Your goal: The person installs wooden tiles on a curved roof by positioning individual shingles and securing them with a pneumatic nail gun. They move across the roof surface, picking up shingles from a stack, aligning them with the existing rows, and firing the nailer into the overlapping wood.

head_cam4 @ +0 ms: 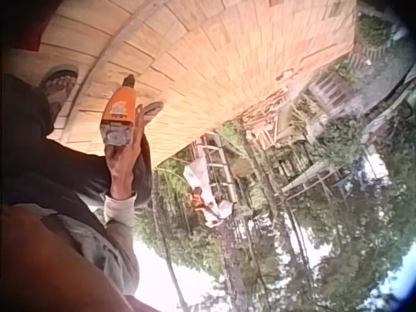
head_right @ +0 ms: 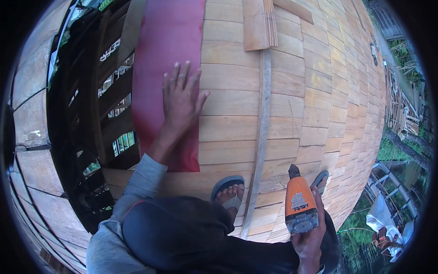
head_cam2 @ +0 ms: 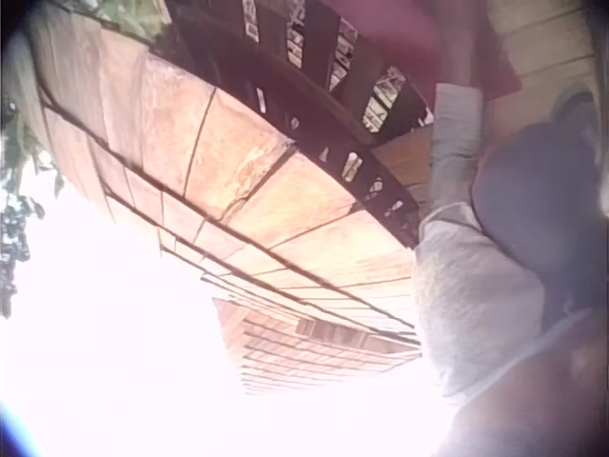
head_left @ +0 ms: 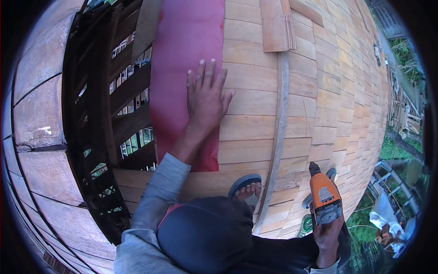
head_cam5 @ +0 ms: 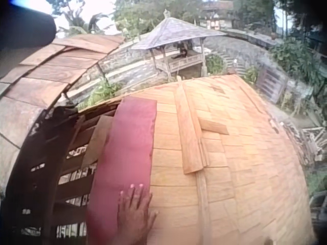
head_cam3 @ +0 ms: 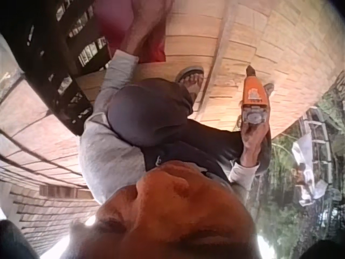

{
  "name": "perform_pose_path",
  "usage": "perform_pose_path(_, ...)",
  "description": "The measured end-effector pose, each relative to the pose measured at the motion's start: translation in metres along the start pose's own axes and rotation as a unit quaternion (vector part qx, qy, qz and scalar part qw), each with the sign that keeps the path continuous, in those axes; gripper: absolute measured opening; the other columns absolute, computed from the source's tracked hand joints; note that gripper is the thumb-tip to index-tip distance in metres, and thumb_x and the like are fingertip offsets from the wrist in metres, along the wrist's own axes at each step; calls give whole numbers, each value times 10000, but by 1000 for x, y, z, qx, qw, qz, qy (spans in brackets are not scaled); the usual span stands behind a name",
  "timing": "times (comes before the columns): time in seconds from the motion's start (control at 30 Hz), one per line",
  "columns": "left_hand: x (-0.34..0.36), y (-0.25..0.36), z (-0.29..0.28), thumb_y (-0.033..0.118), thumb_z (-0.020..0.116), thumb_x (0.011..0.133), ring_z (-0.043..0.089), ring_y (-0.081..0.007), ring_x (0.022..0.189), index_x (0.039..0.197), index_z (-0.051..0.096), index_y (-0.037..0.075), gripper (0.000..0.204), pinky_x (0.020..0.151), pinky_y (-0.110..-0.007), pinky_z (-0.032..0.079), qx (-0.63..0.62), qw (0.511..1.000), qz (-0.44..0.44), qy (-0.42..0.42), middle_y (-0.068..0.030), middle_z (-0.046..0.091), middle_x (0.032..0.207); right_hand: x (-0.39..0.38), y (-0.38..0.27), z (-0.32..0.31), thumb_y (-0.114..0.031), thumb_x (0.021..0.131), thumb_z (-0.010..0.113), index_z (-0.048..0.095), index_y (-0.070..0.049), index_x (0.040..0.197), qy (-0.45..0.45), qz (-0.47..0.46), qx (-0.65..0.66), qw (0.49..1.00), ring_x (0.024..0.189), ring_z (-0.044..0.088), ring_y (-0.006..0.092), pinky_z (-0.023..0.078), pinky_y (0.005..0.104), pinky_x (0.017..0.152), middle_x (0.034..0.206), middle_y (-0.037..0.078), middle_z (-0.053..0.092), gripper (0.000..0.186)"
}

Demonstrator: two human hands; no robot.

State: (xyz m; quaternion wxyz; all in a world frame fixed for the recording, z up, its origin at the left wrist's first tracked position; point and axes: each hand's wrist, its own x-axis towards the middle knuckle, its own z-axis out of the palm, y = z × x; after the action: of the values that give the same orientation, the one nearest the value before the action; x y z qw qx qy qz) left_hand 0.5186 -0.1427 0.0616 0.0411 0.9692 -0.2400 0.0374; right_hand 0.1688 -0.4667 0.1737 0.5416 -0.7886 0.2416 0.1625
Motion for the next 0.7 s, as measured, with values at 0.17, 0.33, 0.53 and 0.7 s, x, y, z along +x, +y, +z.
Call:
perform_pose_path(0.17, -113, 9, -2, 373, 721, 963, 298, -384, 1565, 1398, 656, 119, 507, 1267, -635, 204, -21, 998, -50, -29, -188, 423, 1626, 13, -11, -3, -634, 952, 680, 318, 142, 1571, -19, -5, -44, 999, 1468, 479, 384, 407, 459, 1197, 1577, 314, 434, 1056)
perform_pose_path(0.33, -109, -22, -9, 360, 710, 952, 449, -318, 1468, 1186, 731, 100, 350, 1272, -580, 245, -25, 995, 88, -45, -153, 586, 1442, 19, -19, -1, -619, 976, 661, 347, 127, 1567, -30, -14, -62, 998, 1462, 485, 425, 422, 490, 1185, 1574, 329, 440, 1003)
perform_pose_path(0.53, -87, -31, -8, 345, 691, 957, 530, -285, 1377, 1012, 721, 104, 249, 1286, -542, 250, -94, 921, 329, -188, -127, 642, 1323, 18, -28, -5, -608, 973, 655, 430, 103, 1507, -6, -51, -67, 996, 1387, 537, 431, 462, 491, 1129, 1516, 316, 480, 917)
perform_pose_path(0.7, -68, -23, -3, 419, 658, 965, 622, -238, 1105, 835, 658, 116, 330, 1150, -470, 380, -69, 851, 412, -319, -91, 716, 1056, 7, -22, -16, -218, 944, 762, 646, 41, 1208, 33, -140, -161, 976, 1011, 714, 376, 541, 427, 880, 1174, 210, 693, 388)
